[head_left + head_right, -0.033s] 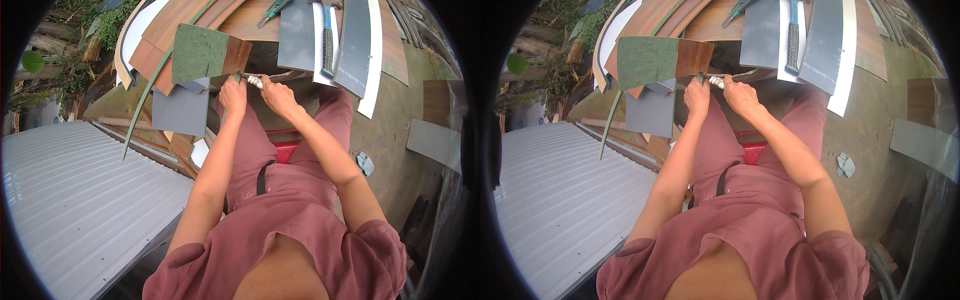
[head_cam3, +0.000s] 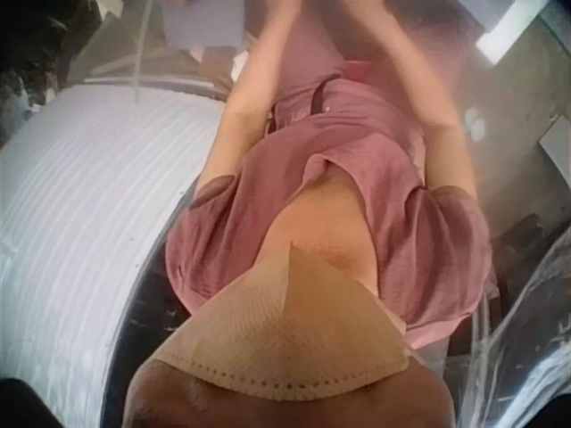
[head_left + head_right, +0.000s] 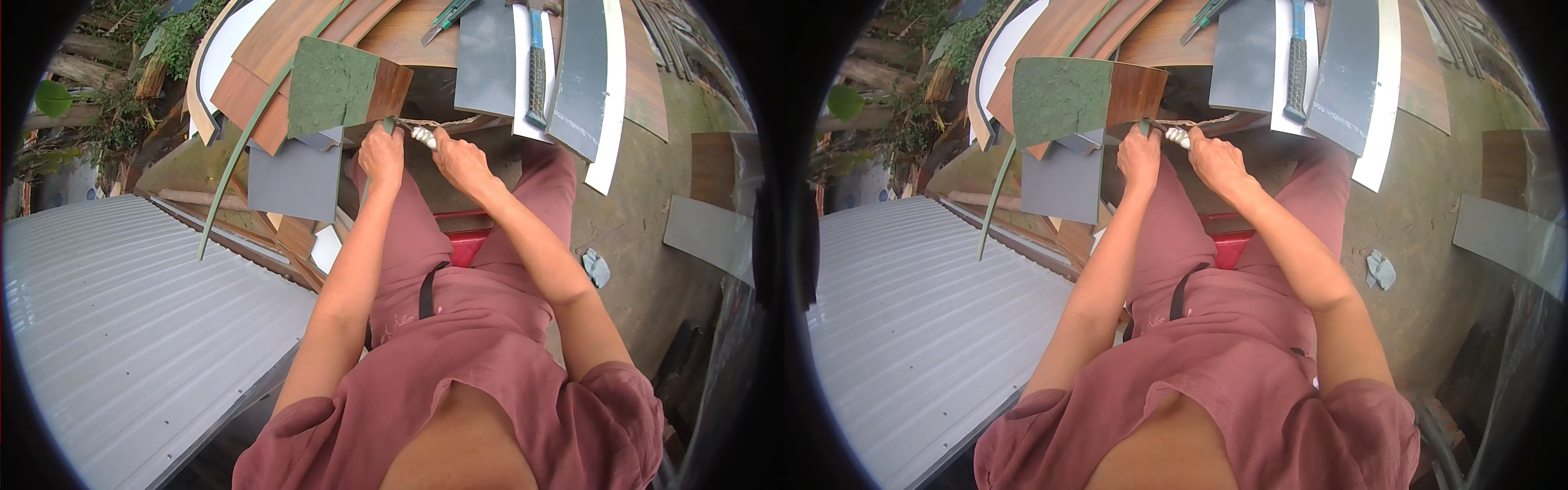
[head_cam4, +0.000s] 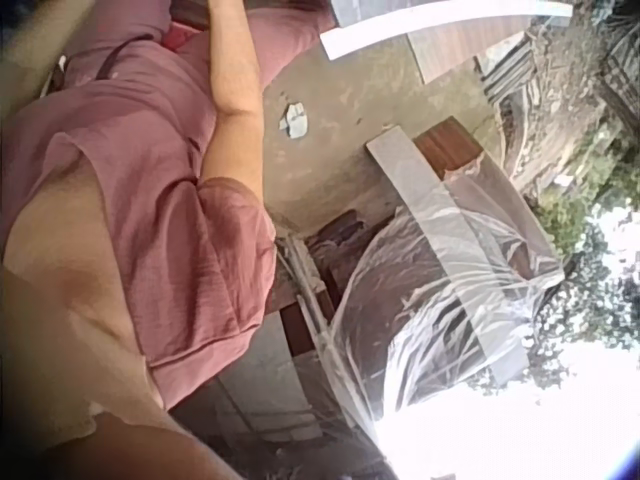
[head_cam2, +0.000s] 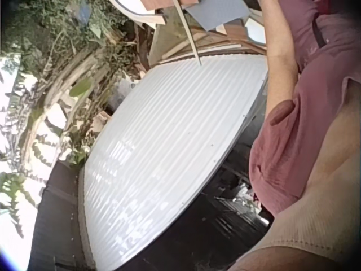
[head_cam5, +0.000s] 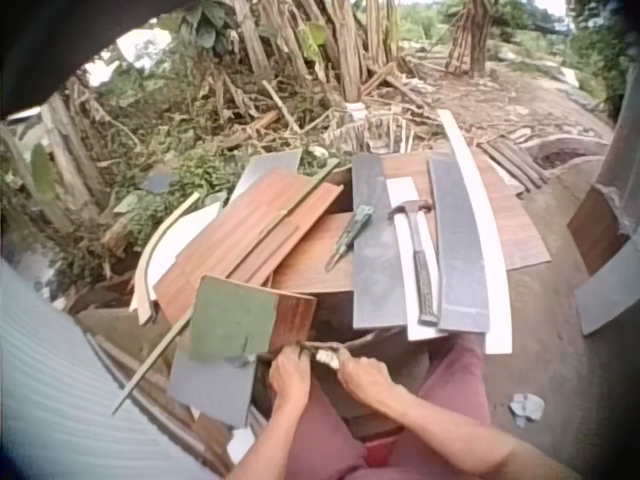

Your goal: The person cuts a piece of wood laminate with a hand saw.

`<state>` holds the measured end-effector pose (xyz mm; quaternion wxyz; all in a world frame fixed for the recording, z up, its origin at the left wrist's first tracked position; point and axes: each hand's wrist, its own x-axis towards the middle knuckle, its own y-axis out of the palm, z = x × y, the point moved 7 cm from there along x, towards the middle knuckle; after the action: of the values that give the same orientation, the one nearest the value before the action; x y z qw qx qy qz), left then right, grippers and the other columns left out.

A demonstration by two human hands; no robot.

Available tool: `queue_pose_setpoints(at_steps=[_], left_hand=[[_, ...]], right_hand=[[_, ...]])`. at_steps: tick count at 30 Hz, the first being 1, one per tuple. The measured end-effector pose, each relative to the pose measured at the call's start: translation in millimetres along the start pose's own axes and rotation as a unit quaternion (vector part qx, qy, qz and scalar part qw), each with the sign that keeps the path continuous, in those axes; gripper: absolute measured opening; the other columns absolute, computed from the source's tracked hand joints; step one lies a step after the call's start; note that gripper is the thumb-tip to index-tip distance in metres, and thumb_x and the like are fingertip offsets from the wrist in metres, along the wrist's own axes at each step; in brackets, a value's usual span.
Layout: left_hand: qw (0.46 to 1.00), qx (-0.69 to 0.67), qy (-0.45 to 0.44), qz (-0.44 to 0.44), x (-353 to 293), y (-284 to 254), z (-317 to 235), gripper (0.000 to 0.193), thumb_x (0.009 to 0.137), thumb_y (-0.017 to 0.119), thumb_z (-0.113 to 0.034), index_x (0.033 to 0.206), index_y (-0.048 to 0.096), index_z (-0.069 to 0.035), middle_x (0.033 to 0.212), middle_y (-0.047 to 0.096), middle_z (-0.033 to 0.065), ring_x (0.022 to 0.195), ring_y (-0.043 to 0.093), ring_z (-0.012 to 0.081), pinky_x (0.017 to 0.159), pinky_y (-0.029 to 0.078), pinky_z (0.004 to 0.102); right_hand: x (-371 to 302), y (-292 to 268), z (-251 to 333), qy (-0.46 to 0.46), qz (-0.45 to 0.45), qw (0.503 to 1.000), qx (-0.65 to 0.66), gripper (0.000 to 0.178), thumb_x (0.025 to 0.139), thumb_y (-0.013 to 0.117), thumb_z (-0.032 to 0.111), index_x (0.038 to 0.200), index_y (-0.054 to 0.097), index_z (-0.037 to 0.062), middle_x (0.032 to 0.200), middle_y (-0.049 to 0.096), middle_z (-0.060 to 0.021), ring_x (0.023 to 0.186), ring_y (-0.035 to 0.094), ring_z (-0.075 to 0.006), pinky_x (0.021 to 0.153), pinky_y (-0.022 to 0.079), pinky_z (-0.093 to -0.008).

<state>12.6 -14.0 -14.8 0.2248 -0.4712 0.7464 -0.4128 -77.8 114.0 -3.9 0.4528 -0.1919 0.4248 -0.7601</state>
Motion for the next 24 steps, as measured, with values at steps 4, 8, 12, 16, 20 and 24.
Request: queue_pose_setpoints(at_steps=[4,8,12,16,20,24], left_hand=[[1.0,0.013,0.003,-0.005,2.9,-0.6,2.9,0.031,0.079,0.057,-0.03,0.091,0.064,-0.002,0.083,0.064,0.0255,0.084,0.061,0.0439,0.077,0.047,0.0499],[1.0,0.004,-0.012,0.003,1.6,-3.9,-1.2,0.031,0.079,0.056,-0.029,0.09,0.064,-0.001,0.083,0.064,0.0259,0.084,0.061,0.0443,0.077,0.047,0.0497],[1.0,0.015,-0.002,0.0,2.0,0.1,1.2,0.031,0.08,0.055,-0.03,0.09,0.064,-0.001,0.083,0.064,0.0259,0.083,0.061,0.0441,0.077,0.047,0.0497],[1.0,0.012,-0.007,0.007,1.0,2.4,4.9,0.031,0.079,0.055,-0.029,0.091,0.064,-0.002,0.083,0.064,0.0257,0.083,0.061,0.0439,0.077,0.047,0.0496],[1.0,0.008,-0.004,0.002,1.0,-2.4,1.6,0.031,0.079,0.057,-0.029,0.092,0.064,-0.002,0.084,0.064,0.0259,0.084,0.061,0.0438,0.077,0.047,0.0501],[1.0,0.012,-0.001,-0.006,1.6,-4.6,0.4,0.032,0.079,0.057,-0.029,0.092,0.064,-0.002,0.085,0.064,0.0261,0.084,0.061,0.0437,0.077,0.047,0.0502]], right_hand=[[-46.2,-1.5,-30.5,0.02,0.02,0.999,-0.017,0.016,0.086,0.052,0.013,0.093,0.043,0.0014,0.07,0.062,-0.0234,0.07,0.063,-0.0422,0.063,0.05,-0.0515],[-40.0,0.8,-31.4,0.017,0.014,1.0,-0.022,0.015,0.086,0.051,0.012,0.093,0.044,0.0011,0.069,0.062,-0.0234,0.069,0.063,-0.0419,0.062,0.05,-0.0516],[4.4,4.1,-2.2,-0.005,-0.008,1.0,-0.012,0.014,0.087,0.049,0.012,0.093,0.045,0.0004,0.069,0.062,-0.0238,0.069,0.063,-0.0416,0.061,0.05,-0.0514],[4.4,2.5,2.5,-0.02,-0.015,1.0,-0.002,0.013,0.088,0.047,0.013,0.093,0.045,0.0004,0.069,0.062,-0.0241,0.068,0.063,-0.0416,0.061,0.05,-0.0513],[-42.5,-1.8,-29.9,0.003,0.014,1.0,-0.026,0.013,0.088,0.049,0.013,0.093,0.044,0.0014,0.069,0.063,-0.0231,0.069,0.063,-0.0418,0.061,0.05,-0.0511],[-49.9,-4.5,-31.6,0.034,0.036,0.998,-0.031,0.015,0.087,0.051,0.012,0.094,0.043,0.0015,0.07,0.062,-0.0232,0.071,0.063,-0.0413,0.062,0.05,-0.0517]])
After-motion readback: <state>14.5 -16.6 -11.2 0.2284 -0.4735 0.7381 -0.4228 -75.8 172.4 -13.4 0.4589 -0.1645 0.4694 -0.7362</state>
